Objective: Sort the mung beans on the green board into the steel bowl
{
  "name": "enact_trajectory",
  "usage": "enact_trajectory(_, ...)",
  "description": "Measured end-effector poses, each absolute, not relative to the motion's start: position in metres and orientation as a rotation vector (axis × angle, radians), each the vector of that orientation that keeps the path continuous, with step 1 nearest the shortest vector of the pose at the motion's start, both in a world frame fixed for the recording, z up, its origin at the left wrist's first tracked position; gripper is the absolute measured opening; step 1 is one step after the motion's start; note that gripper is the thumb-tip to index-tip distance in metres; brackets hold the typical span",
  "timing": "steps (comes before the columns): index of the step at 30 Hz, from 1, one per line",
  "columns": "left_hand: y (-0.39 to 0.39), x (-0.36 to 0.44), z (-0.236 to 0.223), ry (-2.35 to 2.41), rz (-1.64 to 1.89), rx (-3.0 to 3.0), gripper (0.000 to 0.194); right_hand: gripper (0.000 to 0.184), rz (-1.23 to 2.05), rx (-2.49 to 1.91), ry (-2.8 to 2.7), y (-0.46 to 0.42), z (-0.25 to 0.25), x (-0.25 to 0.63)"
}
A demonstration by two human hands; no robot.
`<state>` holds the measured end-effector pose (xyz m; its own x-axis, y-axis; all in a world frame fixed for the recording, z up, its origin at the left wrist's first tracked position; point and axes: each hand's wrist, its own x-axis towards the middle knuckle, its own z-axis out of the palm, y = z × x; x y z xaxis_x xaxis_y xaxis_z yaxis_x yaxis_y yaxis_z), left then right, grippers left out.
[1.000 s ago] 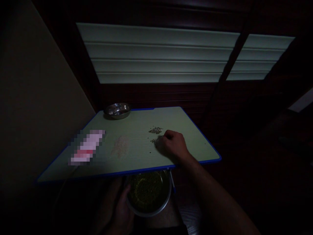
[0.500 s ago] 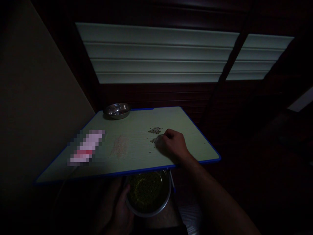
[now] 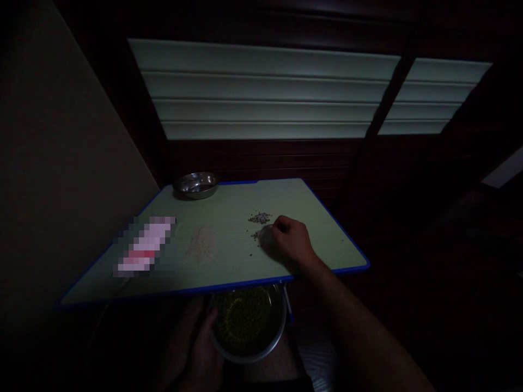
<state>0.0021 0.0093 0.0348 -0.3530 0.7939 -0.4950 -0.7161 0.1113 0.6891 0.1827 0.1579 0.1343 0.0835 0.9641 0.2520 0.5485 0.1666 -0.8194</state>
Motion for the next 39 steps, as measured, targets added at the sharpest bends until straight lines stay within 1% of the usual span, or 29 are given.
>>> enact_trajectory(7,0.009,0.003,0.034,1.141,1.587,0.07,0.055,0.017,0.596,-1.548,-1.61,0.155,0.139,0.182)
enact_trajectory(11,0.007,0.002,0.029,1.121,1.632,0.087,0.063,0.017,0.656,-1.494,-1.672,0.154,0.138,0.183)
enact_trajectory(16,0.009,0.002,0.023,1.123,1.58,0.03,0.057,0.018,0.586,-1.5,-1.683,0.156,0.134,0.184)
enact_trajectory(21,0.01,0.002,0.032,1.167,1.624,0.072,0.06,0.02,0.522,-1.512,-1.692,0.157,0.133,0.184)
enact_trajectory(28,0.007,-0.002,0.033,1.149,1.545,0.119,0.051,0.018,0.589,-1.447,-1.682,0.156,0.136,0.181)
enact_trajectory(36,0.006,0.001,0.018,1.072,1.555,0.055,0.064,0.015,0.68,-1.388,-1.641,0.157,0.135,0.182)
enact_trajectory(39,0.005,0.0,0.021,1.071,1.586,0.085,0.068,0.016,0.679,-1.384,-1.653,0.157,0.135,0.182)
